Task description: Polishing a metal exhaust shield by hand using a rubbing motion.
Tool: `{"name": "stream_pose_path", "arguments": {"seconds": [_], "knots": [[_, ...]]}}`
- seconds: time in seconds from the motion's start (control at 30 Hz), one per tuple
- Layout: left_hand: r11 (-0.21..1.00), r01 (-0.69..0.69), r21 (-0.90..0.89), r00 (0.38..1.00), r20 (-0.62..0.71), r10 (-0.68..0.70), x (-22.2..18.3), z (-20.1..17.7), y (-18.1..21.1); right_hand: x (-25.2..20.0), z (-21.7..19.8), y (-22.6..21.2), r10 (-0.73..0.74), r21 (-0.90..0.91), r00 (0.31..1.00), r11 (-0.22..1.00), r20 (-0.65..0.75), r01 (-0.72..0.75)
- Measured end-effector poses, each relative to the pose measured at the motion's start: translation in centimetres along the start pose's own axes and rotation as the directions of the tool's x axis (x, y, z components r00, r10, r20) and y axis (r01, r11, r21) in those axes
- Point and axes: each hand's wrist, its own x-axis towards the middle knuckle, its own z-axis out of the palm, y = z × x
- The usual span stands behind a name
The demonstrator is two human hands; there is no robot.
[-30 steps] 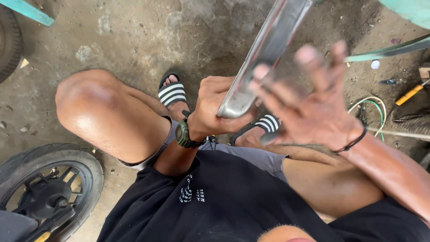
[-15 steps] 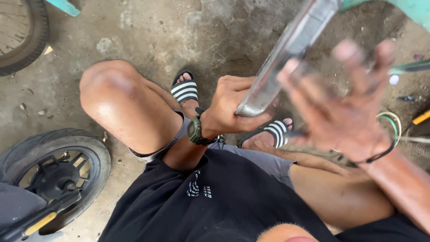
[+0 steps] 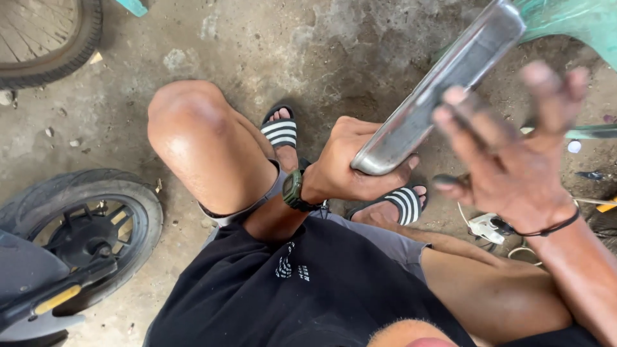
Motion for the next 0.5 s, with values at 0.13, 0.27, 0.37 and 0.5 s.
{"name": "stream_pose_path", "arguments": {"seconds": [0.13,0.27,0.37,0.5], "knots": [[0.997,-0.036,-0.063,0.998,-0.046,0.033,0.2,-0.4,0.4,1.3,0.0,-2.0,-0.150,-0.056,0.987,0.988,-0.052,0.147],[0.999,-0.002,-0.039,0.998,-0.068,-0.001,0.4,-0.4,1.3,-0.9,0.2,0.6,0.073,-0.078,0.994,0.995,0.085,-0.066],[0.998,-0.005,-0.055,0.997,-0.073,0.001,0.5,-0.4,1.0,0.3,0.1,-0.5,0.054,-0.030,0.998,0.998,0.034,-0.053],[0.997,0.003,-0.073,0.996,-0.084,-0.009,0.6,-0.6,1.0,0.3,-0.1,0.5,-0.022,-0.025,0.999,0.999,-0.025,0.021]]}}
